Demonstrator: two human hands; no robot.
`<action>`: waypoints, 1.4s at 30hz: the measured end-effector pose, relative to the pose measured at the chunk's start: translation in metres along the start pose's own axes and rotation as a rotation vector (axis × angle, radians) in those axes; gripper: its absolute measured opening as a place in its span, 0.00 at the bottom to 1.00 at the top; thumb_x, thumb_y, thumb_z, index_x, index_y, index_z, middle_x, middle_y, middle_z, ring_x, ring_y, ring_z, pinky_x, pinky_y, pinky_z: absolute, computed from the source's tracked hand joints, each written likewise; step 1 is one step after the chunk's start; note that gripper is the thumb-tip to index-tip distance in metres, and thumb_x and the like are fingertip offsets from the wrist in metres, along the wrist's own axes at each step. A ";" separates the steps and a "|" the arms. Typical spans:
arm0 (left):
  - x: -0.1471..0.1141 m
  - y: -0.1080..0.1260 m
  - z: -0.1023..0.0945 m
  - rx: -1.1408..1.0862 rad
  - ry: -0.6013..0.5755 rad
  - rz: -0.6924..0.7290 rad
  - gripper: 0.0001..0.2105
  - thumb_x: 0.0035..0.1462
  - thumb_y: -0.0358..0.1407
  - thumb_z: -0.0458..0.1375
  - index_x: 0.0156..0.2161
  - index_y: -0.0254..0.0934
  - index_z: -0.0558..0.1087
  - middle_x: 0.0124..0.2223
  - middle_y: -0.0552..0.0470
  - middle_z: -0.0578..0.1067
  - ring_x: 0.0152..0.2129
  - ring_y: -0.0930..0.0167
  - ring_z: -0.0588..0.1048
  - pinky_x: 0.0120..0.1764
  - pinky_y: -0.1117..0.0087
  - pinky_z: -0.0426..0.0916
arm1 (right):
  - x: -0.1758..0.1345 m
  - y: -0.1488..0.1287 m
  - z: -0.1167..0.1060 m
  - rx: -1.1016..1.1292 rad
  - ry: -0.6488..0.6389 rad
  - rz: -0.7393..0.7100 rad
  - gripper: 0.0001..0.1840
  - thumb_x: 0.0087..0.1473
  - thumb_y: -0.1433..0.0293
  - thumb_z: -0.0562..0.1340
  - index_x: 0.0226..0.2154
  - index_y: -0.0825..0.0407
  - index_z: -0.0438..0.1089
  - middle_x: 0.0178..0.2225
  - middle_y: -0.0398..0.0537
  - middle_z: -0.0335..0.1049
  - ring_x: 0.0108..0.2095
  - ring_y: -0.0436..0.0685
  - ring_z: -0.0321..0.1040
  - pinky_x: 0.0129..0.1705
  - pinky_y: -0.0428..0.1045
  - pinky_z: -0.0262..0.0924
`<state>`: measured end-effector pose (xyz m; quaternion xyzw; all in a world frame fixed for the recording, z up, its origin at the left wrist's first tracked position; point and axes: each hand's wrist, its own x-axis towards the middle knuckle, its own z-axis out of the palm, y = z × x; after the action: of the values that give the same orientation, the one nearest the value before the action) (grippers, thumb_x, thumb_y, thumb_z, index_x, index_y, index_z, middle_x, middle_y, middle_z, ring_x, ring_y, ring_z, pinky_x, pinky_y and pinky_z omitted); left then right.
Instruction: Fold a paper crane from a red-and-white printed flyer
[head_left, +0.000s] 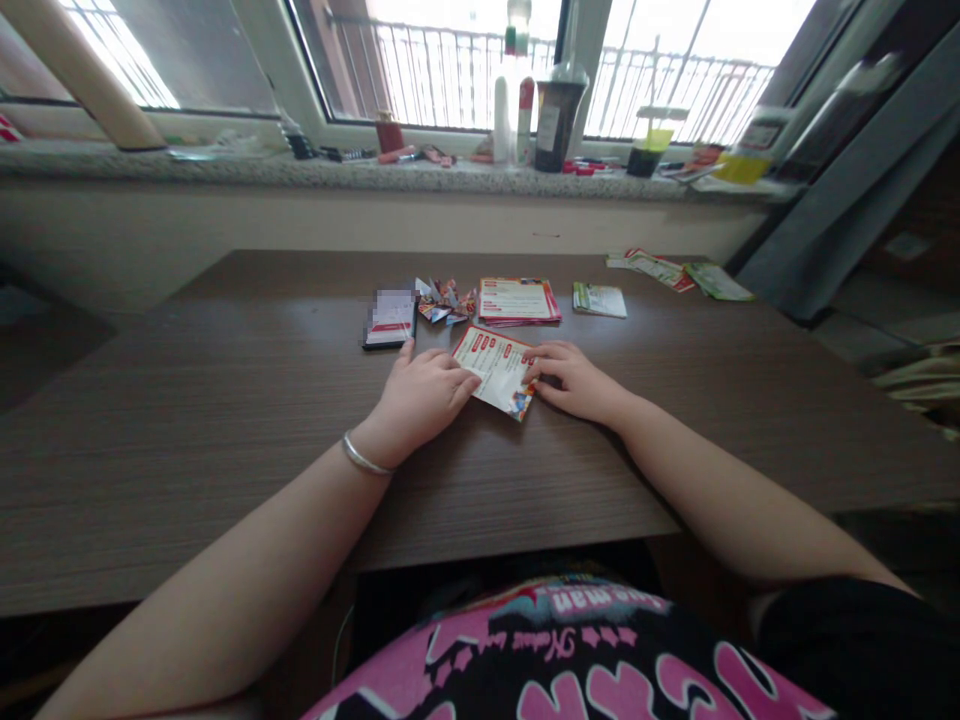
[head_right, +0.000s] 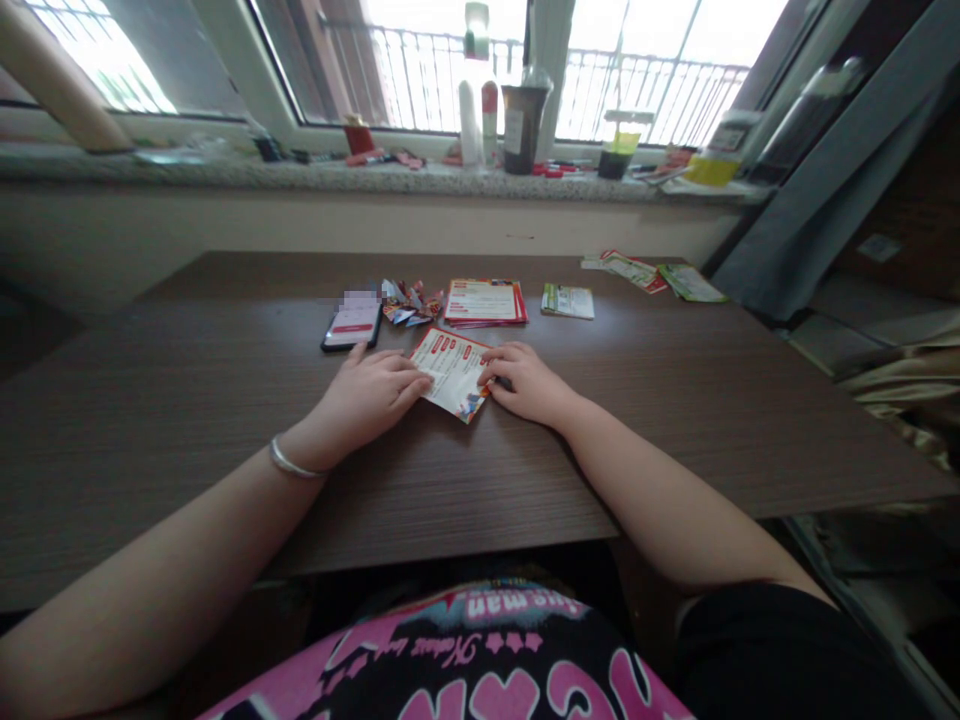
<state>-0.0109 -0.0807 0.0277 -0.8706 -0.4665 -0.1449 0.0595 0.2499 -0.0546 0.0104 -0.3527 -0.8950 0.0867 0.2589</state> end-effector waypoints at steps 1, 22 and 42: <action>0.000 0.000 0.000 0.012 0.003 -0.009 0.16 0.65 0.42 0.48 0.36 0.43 0.78 0.42 0.48 0.78 0.47 0.59 0.72 0.59 0.38 0.47 | 0.000 0.000 0.001 -0.001 -0.014 -0.006 0.10 0.53 0.74 0.61 0.36 0.47 0.75 0.51 0.50 0.70 0.54 0.60 0.63 0.59 0.64 0.54; 0.002 0.009 0.007 -0.252 -0.148 0.328 0.19 0.60 0.26 0.47 0.54 0.38 0.71 0.59 0.46 0.70 0.56 0.66 0.69 0.58 0.62 0.64 | -0.002 -0.002 -0.002 -0.019 -0.020 -0.034 0.12 0.50 0.70 0.65 0.40 0.47 0.75 0.57 0.54 0.63 0.58 0.62 0.59 0.60 0.65 0.52; 0.002 0.009 0.008 -0.291 -0.113 0.444 0.17 0.62 0.29 0.51 0.53 0.43 0.73 0.56 0.49 0.72 0.55 0.64 0.69 0.58 0.59 0.64 | 0.001 0.002 0.003 0.081 0.082 0.046 0.04 0.54 0.68 0.64 0.34 0.49 0.75 0.53 0.51 0.66 0.55 0.60 0.63 0.59 0.61 0.57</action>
<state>-0.0014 -0.0824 0.0213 -0.9577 -0.2409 -0.1451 -0.0618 0.2487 -0.0528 0.0074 -0.3660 -0.8709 0.1141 0.3075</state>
